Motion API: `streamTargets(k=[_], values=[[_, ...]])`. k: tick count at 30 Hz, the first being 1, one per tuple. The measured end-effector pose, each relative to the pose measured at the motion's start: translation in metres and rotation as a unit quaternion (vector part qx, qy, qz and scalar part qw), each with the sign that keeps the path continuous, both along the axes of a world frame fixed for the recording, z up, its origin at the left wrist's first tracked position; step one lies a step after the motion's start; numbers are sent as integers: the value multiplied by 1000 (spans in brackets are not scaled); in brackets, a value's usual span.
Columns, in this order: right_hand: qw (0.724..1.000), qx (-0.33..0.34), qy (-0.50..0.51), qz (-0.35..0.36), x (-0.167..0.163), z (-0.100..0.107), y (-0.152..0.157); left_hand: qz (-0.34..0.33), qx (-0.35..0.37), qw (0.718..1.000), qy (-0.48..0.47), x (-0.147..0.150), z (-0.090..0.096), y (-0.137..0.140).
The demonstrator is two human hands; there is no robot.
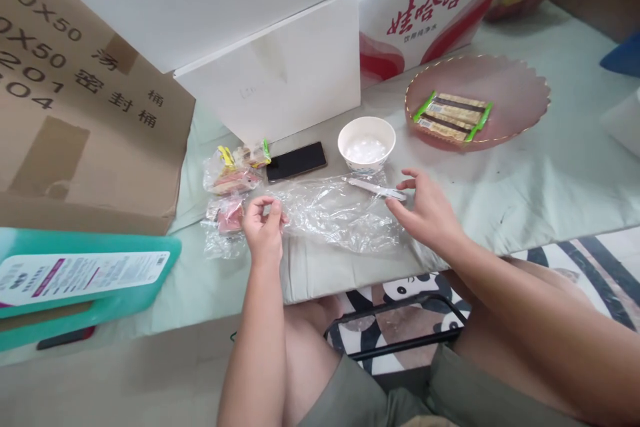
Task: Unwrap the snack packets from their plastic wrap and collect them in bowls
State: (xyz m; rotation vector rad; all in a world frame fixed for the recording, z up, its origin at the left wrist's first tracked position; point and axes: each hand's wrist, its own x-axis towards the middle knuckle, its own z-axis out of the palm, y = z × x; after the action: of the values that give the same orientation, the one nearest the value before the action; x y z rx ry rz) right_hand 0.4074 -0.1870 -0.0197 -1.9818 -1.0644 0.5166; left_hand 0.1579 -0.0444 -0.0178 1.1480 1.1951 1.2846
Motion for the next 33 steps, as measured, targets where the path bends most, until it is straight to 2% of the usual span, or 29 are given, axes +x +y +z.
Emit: streamTargets(k=[4,8,10,12,16,19,22,26,28,33], values=[[990,7,-141,-1,9,-1,6,1,9,1000,-28,2,2,2],[980,-77,-184,-15,18,-9,19,-17,10,999,-42,4,3,3],[978,-99,-184,-10,20,-14,26,-29,14,999,-37,5,3,2],[979,-93,-181,5,19,-17,34,-36,15,999,-31,7,2,1],[984,-38,-166,44,18,-13,41,-30,-4,999,-19,9,3,-2],[992,13,-118,49,21,-5,32,-9,-15,1000,-14,8,4,-2],[995,91,5,26,20,5,14,12,-15,1000,-18,6,4,0],[959,175,224,16,3,13,-7,13,-17,999,-23,3,3,1],[949,169,266,32,-8,16,-15,9,-24,999,-21,2,2,2],[963,70,235,107,-27,25,-29,-5,-17,1000,22,-6,-2,5]])
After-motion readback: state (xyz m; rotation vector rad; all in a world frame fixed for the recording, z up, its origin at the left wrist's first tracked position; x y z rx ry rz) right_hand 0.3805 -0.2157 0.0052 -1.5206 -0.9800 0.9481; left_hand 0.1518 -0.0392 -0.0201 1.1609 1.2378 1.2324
